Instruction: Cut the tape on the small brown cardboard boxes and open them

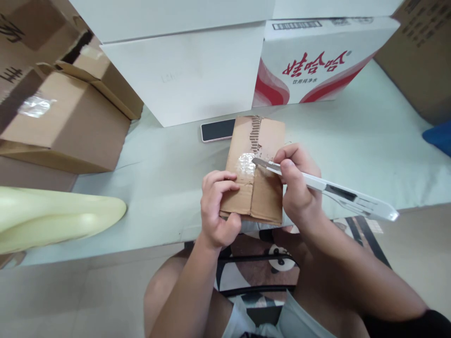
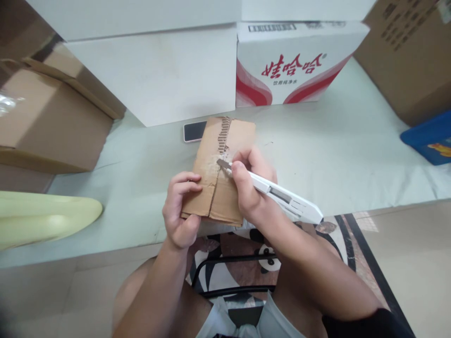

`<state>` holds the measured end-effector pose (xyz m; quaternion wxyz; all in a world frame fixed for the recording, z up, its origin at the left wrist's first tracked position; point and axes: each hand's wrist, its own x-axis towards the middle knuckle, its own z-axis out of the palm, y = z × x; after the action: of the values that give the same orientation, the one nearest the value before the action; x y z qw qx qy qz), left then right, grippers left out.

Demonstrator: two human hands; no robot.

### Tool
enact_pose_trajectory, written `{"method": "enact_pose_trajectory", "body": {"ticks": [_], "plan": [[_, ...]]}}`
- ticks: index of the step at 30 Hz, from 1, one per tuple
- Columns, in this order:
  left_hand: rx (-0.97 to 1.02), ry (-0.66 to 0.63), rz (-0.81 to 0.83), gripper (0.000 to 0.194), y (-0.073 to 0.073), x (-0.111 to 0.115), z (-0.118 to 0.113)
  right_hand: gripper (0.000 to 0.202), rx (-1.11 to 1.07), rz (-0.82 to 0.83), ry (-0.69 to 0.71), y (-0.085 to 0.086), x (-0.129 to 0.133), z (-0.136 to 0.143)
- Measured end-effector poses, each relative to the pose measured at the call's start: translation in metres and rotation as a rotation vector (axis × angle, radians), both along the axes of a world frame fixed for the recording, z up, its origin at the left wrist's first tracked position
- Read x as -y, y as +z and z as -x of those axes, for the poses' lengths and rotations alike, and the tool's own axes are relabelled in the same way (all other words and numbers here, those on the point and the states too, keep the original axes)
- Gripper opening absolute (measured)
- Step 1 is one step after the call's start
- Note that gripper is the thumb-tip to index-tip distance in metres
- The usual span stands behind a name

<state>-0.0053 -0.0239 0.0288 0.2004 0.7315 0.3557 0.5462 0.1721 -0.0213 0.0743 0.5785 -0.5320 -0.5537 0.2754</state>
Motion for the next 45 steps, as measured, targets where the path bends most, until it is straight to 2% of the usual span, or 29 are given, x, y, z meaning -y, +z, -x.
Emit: {"method": "enact_pose_trajectory", "body": {"ticks": [17,26,45], "plan": [[0.005,0.000,-0.001,0.037,-0.0004,-0.0001,0.0006,0.020,0.010,0.018,-0.018,0.0024,-0.0016,0.0016],[0.032,-0.013,0.006,0.042,-0.0003,-0.0004,-0.0011,0.019,-0.007,0.020,0.008,0.0039,-0.0022,0.0020],[0.032,-0.006,0.012,0.038,-0.0016,-0.0009,-0.0001,0.022,-0.004,0.022,0.034,0.0027,-0.0011,0.0004]]}}
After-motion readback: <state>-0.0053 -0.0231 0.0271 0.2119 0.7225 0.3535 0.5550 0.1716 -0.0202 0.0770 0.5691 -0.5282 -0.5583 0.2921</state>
